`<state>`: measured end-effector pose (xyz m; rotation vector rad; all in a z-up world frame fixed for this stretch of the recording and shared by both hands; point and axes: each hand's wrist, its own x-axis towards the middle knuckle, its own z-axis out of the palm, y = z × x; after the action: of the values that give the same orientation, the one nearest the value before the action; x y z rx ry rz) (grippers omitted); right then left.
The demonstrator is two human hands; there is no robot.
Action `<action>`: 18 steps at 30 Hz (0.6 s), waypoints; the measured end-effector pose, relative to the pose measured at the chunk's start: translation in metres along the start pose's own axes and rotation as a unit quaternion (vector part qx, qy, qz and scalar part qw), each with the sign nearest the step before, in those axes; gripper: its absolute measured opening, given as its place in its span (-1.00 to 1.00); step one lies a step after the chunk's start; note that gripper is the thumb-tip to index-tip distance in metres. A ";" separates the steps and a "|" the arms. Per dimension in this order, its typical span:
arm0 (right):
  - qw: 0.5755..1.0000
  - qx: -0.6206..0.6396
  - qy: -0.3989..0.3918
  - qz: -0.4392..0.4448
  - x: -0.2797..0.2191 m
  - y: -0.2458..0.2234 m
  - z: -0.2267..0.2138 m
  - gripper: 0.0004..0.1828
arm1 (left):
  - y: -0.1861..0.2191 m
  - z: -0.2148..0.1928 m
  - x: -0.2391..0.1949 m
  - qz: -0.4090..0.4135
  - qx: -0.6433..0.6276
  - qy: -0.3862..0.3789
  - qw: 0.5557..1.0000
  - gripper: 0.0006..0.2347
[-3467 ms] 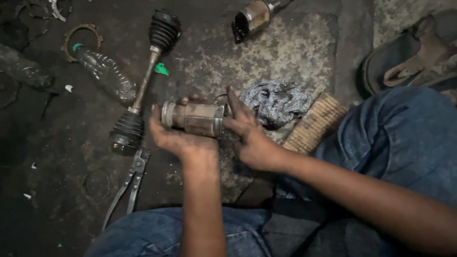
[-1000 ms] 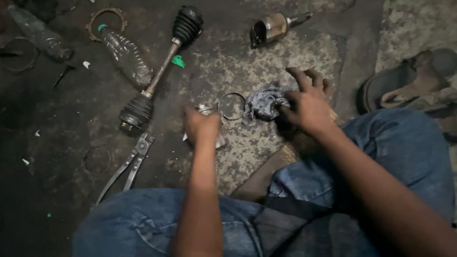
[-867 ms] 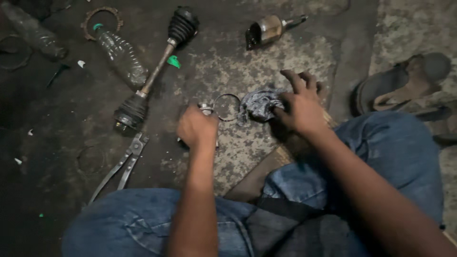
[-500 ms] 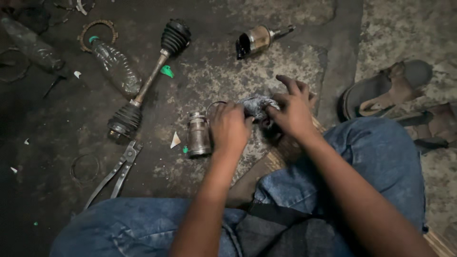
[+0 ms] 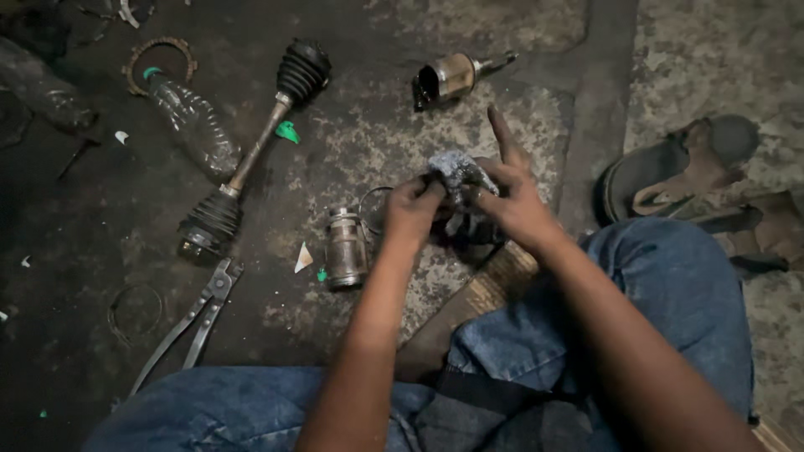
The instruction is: The person sits on the floor and cleans a cylindrical metal mechanical part using a rag. They repeatedly wipe the exterior and interior surfaces of the part, handling it with both hands to remove grease and debris. Other disassembled parts and tools are visible on the floor nearby.
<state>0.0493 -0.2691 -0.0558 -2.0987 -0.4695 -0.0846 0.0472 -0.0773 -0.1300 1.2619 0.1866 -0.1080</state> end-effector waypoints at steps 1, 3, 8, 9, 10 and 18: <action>1.000 0.023 -0.018 -0.009 0.001 0.000 -0.001 -0.41 | 0.003 0.005 -0.003 -0.034 -0.038 0.015 0.999 -0.85; 0.998 0.014 -0.040 -0.046 0.001 -0.002 0.002 -0.31 | 0.019 0.016 -0.011 -0.102 -0.114 0.046 0.987 -0.87; 0.992 -0.033 -0.106 -0.066 0.002 -0.016 -0.001 -0.20 | 0.059 0.021 -0.026 -0.111 -0.136 -0.008 0.984 -0.83; 0.991 -0.039 -0.118 -0.052 0.002 -0.021 -0.001 -0.17 | 0.061 0.020 -0.026 -0.107 -0.134 -0.020 0.985 -0.83; 0.990 -0.044 -0.129 -0.038 0.002 -0.025 -0.001 -0.13 | 0.059 0.022 -0.023 -0.091 -0.127 -0.005 0.988 -0.83; 0.971 -0.171 -0.159 -0.060 -0.002 -0.071 -0.001 -0.12 | 0.063 0.016 -0.015 -0.092 -0.045 0.070 0.992 -0.80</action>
<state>0.0216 -0.2368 0.0013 -2.4319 -0.8243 0.1106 0.0453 -0.0735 -0.0631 1.1611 0.4237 -0.1676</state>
